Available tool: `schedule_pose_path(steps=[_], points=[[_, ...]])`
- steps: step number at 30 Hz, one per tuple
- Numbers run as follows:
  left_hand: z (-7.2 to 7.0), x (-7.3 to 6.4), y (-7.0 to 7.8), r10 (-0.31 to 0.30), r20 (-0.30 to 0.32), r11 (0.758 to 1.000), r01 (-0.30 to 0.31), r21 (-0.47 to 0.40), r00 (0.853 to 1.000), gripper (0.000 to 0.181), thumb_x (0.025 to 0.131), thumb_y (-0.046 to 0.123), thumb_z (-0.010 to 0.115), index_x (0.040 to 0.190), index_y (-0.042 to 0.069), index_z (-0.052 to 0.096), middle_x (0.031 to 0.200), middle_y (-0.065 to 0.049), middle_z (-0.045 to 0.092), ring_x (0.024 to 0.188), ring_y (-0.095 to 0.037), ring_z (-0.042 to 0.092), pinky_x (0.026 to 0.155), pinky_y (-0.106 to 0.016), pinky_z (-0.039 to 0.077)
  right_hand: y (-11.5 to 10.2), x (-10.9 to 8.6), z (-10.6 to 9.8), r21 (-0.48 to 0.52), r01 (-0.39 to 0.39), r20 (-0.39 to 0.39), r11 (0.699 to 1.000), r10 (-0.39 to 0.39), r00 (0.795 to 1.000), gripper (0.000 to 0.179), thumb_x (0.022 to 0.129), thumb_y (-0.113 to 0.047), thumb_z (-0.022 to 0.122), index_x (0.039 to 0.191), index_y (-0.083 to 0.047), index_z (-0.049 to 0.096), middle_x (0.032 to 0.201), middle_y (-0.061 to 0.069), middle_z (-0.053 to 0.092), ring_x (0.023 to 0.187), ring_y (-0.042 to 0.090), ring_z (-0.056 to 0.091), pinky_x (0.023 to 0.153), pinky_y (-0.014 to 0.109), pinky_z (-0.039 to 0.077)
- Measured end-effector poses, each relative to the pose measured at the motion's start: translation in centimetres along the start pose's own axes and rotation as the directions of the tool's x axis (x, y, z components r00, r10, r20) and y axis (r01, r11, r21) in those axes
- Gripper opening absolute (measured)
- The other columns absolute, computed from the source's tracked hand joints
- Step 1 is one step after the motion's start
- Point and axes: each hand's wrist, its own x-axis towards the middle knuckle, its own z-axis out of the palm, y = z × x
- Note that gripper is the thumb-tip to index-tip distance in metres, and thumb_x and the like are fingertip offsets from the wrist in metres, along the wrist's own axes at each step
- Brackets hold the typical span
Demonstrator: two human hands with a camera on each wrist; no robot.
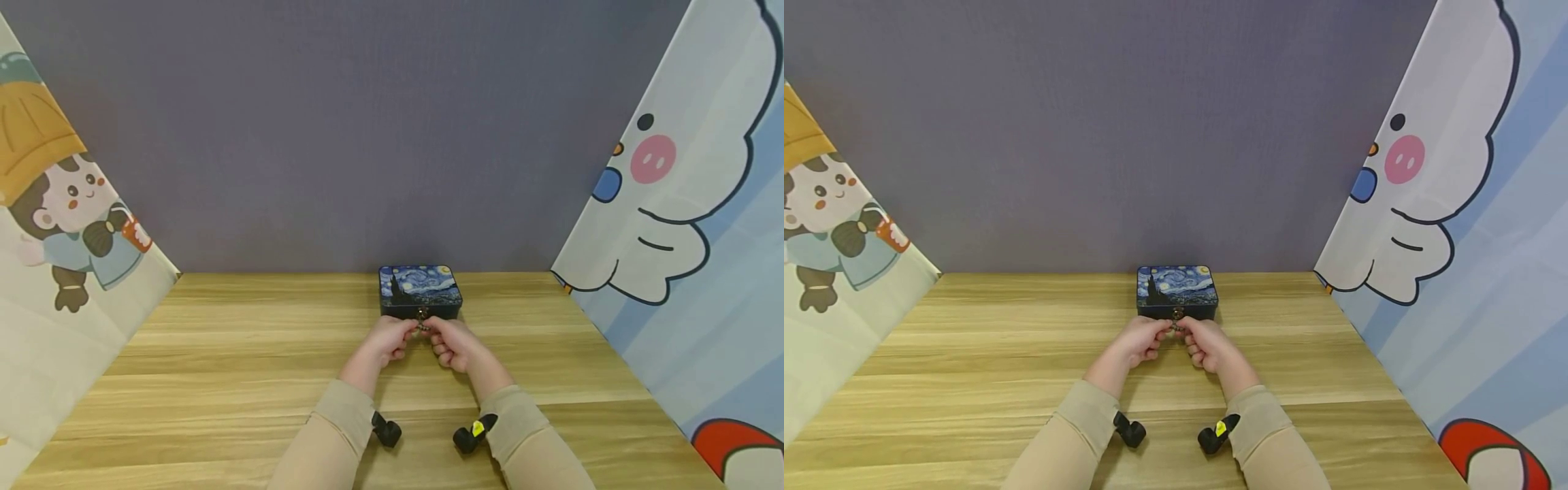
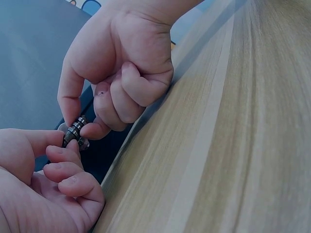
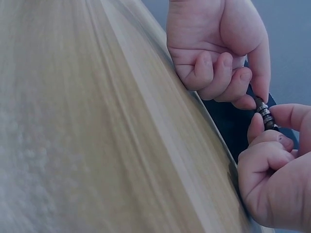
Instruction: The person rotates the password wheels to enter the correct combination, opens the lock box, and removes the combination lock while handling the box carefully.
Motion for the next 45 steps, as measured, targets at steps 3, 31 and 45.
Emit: schedule_pose_path(steps=[3, 31, 45], points=[[0.0, -0.11, 0.09, -0.005, 0.0, 1.0, 0.005, 0.0, 1.0, 0.023, 0.099, 0.017, 0.061, 0.088, -0.004, 0.061, 0.063, 0.002, 0.044, 0.045, -0.007, 0.028, 0.043, -0.022, 0.027, 0.0, -0.05, 0.07, 0.008, 0.001, 0.001, 1.0, -0.001, 1.0, 0.023, 0.094, -0.024, 0.062, 0.095, -0.001, 0.059, 0.058, -0.009, 0.031, 0.043, 0.003, 0.023, 0.039, 0.019, 0.018], [-0.12, -0.21, 0.12, -0.008, 0.014, 1.0, 0.008, 0.002, 1.0, 0.024, 0.1, 0.017, 0.06, 0.087, -0.003, 0.06, 0.062, 0.002, 0.043, 0.045, -0.008, 0.028, 0.043, -0.022, 0.026, 0.02, 0.0, 0.06, 0.013, 0.007, 0.002, 1.0, -0.007, 1.0, 0.018, 0.094, -0.02, 0.062, 0.092, -0.003, 0.059, 0.059, -0.008, 0.031, 0.044, 0.004, 0.023, 0.039, 0.019, 0.018], [-0.19, -0.14, 0.22, -0.012, 0.012, 1.0, 0.012, 0.001, 1.0, 0.025, 0.099, 0.017, 0.06, 0.085, -0.003, 0.059, 0.061, 0.003, 0.043, 0.045, -0.008, 0.028, 0.043, -0.022, 0.027, -0.15, -0.19, 0.31, 0.014, 0.012, -0.004, 1.0, -0.012, 1.0, 0.022, 0.094, -0.02, 0.061, 0.099, 0.001, 0.059, 0.058, -0.008, 0.03, 0.043, 0.003, 0.023, 0.039, 0.018, 0.019]])
